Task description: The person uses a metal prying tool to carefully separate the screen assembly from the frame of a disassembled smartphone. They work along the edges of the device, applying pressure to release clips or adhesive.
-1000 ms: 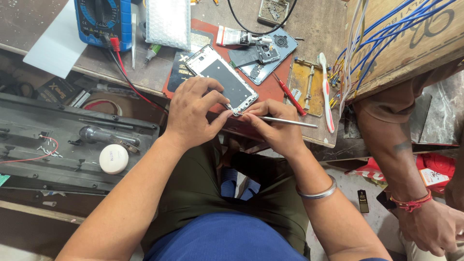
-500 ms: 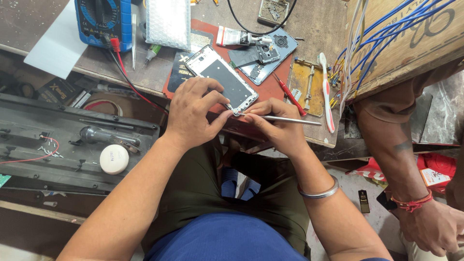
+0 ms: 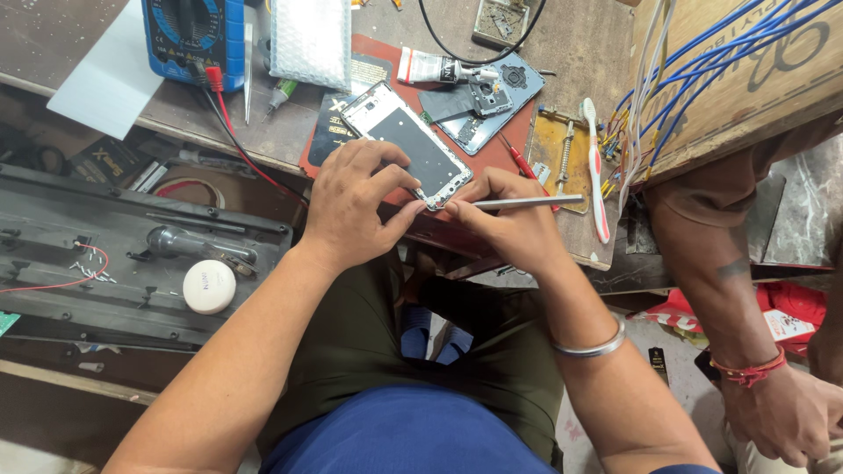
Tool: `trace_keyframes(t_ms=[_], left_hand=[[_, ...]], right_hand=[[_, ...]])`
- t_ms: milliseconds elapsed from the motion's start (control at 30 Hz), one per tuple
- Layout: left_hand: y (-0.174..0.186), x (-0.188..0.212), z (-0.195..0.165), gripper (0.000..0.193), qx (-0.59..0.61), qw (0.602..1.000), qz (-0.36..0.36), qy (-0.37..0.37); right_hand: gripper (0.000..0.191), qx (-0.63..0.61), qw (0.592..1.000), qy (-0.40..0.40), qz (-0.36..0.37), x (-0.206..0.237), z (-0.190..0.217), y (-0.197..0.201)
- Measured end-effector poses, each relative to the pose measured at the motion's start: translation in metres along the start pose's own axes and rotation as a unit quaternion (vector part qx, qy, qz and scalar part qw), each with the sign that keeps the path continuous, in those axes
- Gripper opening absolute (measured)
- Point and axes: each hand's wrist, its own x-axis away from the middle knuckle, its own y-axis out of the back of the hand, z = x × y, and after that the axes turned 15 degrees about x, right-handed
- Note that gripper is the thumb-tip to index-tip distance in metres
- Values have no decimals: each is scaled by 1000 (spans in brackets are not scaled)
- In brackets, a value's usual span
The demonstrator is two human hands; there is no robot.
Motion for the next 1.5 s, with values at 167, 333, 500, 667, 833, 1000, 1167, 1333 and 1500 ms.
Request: trace_keyframes(t_ms=[167, 333, 500, 667, 833, 1000, 1167, 1333, 1500], left_hand=[[0, 0, 0, 21, 1, 1000, -2, -2], [0, 0, -1, 21, -1, 1000, -3, -1], [-1, 0, 0, 20, 4, 1000, -10, -1], [-2, 0, 1, 19, 3, 1000, -9, -10], [-2, 0, 1, 19, 2, 1000, -12, -11], [-1, 1, 1, 19, -2, 1000, -11, -9], [-2, 1, 1, 19, 1, 1000, -7, -8], [-2, 1, 0, 20, -2, 1000, -10, -10], [-2, 1, 0, 19, -4, 1000, -9, -7]], right_hand=[[18, -6, 997, -54, 62, -10, 3, 11], [22, 34, 991, -73, 109, -24, 1, 18], [16, 23, 996, -13, 87, -15, -2, 15], [13, -17, 997, 66, 17, 4, -4, -1], [13, 25, 996, 79, -37, 11, -5, -10], [14, -22, 997, 71, -38, 10, -7, -8], [16, 5, 998, 62, -24, 6, -6, -5], [14, 29, 997, 44, -50, 9, -1, -12], [24, 93, 972, 130, -173, 22, 4, -34]])
